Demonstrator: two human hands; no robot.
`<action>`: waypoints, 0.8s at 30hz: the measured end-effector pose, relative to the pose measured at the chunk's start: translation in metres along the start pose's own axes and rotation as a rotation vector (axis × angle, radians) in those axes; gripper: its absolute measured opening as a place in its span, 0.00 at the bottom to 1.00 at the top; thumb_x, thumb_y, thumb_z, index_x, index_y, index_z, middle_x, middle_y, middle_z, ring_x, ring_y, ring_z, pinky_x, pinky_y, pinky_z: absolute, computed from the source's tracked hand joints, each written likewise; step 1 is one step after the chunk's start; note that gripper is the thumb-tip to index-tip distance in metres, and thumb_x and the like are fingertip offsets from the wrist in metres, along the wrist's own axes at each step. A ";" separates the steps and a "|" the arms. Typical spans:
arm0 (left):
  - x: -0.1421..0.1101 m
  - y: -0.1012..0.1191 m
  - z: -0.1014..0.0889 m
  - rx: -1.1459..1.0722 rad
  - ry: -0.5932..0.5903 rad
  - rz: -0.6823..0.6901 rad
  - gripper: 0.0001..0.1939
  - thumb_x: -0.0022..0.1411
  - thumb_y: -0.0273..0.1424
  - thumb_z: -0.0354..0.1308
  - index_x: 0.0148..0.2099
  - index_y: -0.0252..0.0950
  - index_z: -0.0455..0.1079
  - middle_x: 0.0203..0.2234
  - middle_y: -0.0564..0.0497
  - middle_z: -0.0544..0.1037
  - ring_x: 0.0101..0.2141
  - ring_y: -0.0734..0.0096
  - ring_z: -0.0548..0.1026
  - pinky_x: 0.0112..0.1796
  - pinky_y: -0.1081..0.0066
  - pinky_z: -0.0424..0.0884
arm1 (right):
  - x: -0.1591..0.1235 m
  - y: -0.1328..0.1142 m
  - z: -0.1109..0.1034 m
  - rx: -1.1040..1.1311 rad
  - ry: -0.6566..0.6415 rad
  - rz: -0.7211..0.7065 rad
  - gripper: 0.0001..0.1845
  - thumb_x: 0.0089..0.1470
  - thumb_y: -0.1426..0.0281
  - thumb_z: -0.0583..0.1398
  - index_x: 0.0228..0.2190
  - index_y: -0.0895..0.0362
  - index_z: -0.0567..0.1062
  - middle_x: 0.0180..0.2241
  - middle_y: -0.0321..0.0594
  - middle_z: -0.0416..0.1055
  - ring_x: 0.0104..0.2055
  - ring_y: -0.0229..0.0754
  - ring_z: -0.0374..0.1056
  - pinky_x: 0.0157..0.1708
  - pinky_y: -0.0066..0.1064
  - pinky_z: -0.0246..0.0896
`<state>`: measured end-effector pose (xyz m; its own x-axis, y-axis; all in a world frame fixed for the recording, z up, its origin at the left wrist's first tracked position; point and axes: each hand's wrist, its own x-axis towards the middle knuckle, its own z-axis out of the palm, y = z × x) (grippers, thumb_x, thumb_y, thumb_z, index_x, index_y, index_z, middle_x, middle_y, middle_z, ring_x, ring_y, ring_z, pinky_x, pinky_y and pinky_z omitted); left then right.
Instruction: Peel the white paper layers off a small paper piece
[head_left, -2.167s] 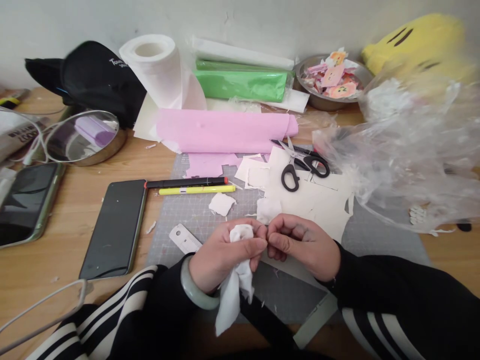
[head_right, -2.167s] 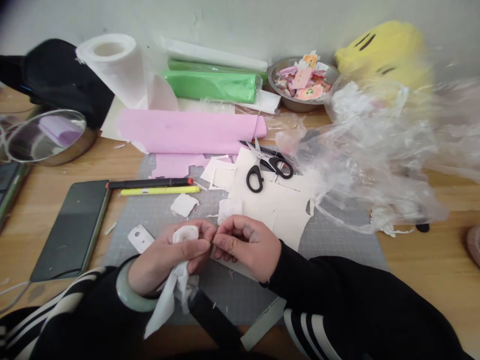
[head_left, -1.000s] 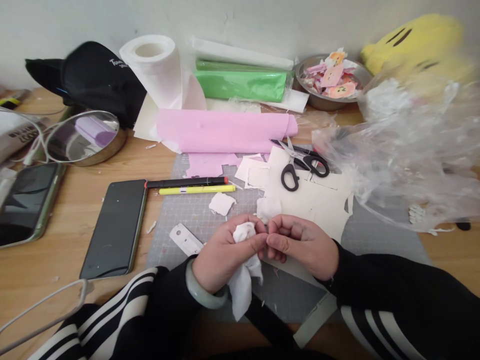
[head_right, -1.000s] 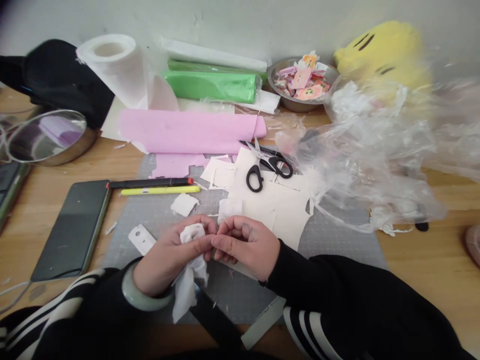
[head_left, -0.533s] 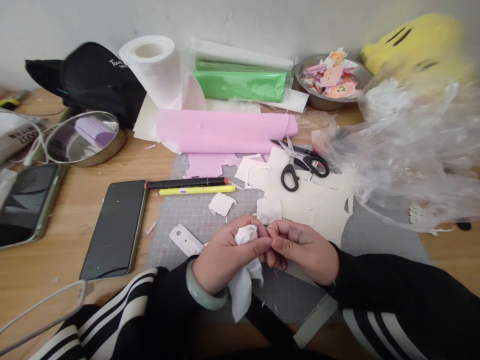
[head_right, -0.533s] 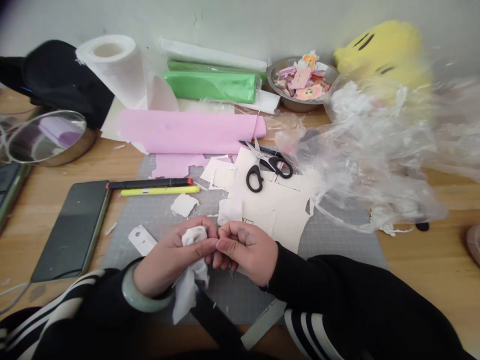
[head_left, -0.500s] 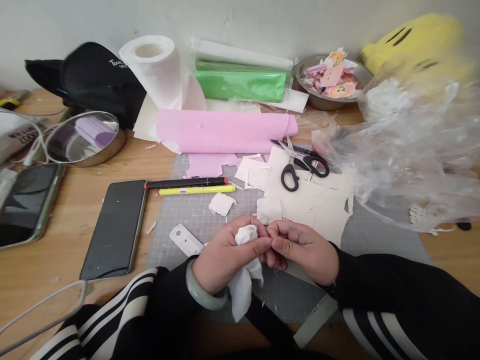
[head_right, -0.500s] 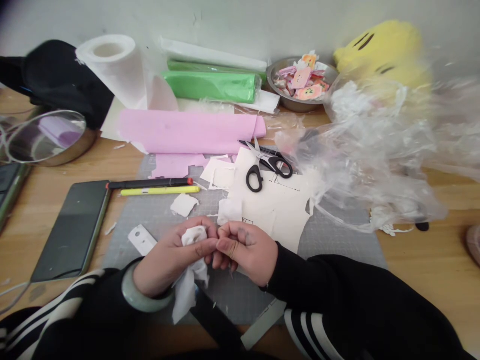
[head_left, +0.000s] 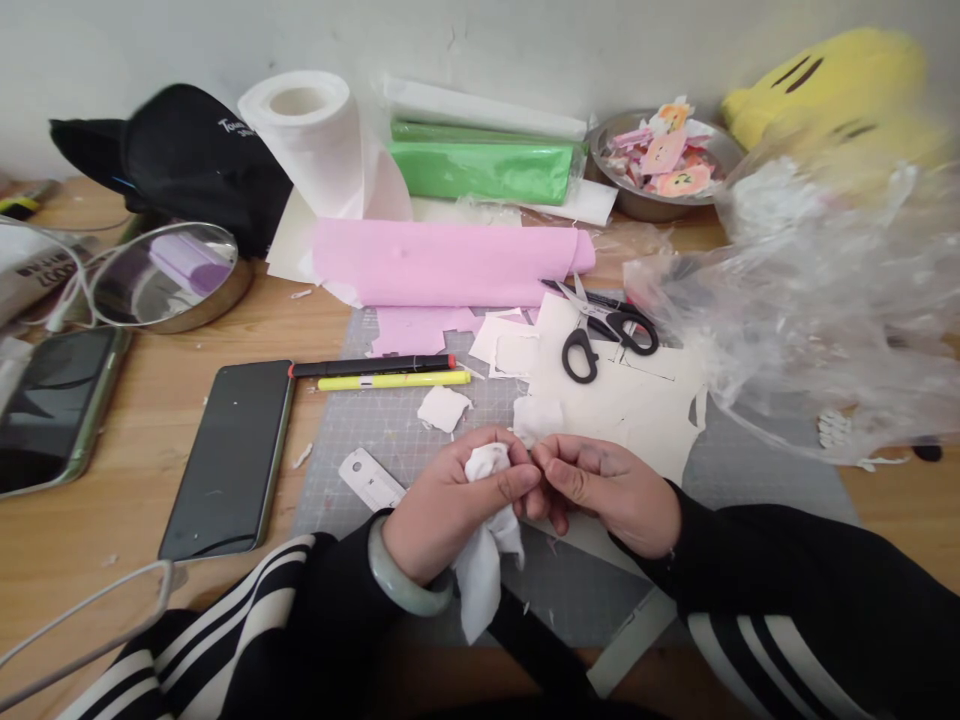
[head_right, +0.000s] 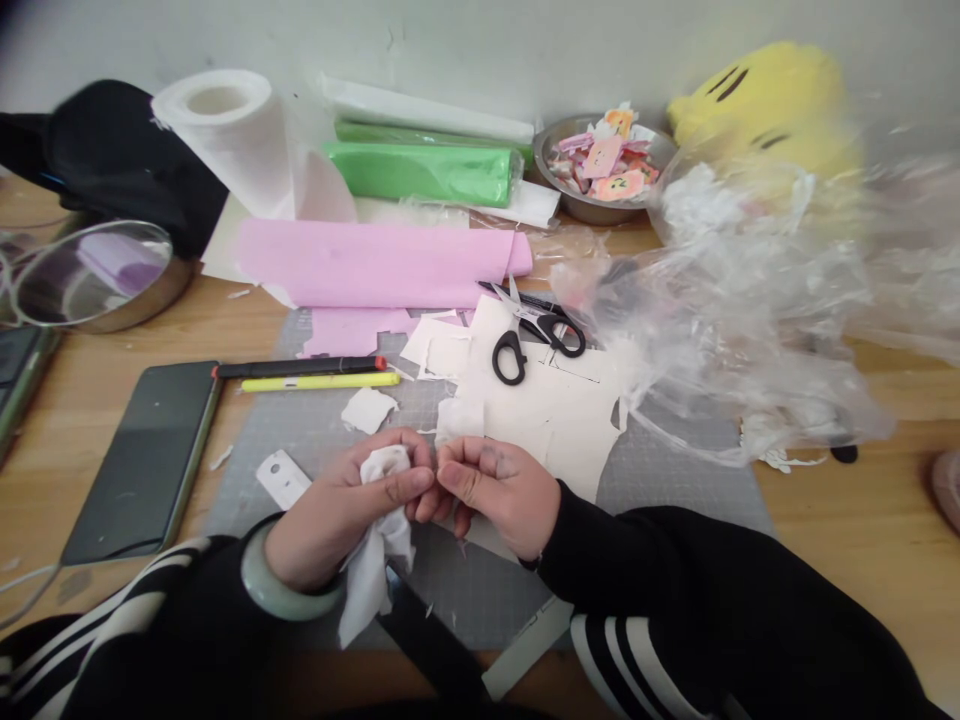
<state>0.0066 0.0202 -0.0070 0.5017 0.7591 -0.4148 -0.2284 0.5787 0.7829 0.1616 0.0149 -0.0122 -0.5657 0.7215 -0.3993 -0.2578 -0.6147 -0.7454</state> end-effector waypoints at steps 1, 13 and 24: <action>0.000 0.000 0.000 -0.001 0.000 0.000 0.06 0.52 0.27 0.57 0.28 0.32 0.62 0.16 0.55 0.70 0.21 0.81 0.66 0.25 0.79 0.61 | 0.000 0.000 0.000 0.005 -0.001 0.002 0.18 0.46 0.60 0.59 0.22 0.62 0.63 0.21 0.37 0.67 0.22 0.27 0.63 0.20 0.18 0.57; 0.000 0.000 0.003 0.004 0.012 -0.010 0.07 0.49 0.28 0.60 0.27 0.32 0.63 0.16 0.57 0.69 0.20 0.83 0.66 0.24 0.81 0.61 | 0.000 -0.006 0.006 -0.041 0.098 0.066 0.19 0.40 0.60 0.62 0.21 0.62 0.63 0.19 0.34 0.68 0.21 0.26 0.62 0.19 0.18 0.55; -0.003 0.004 0.002 0.084 0.115 -0.025 0.07 0.48 0.28 0.60 0.30 0.33 0.64 0.17 0.58 0.67 0.19 0.83 0.63 0.22 0.81 0.58 | -0.001 -0.010 0.004 -0.116 0.235 0.047 0.14 0.38 0.67 0.62 0.18 0.61 0.62 0.15 0.33 0.67 0.17 0.26 0.59 0.18 0.20 0.54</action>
<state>0.0057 0.0196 -0.0021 0.4065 0.7768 -0.4809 -0.1437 0.5742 0.8060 0.1620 0.0189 -0.0022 -0.3744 0.7555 -0.5376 -0.1360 -0.6182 -0.7741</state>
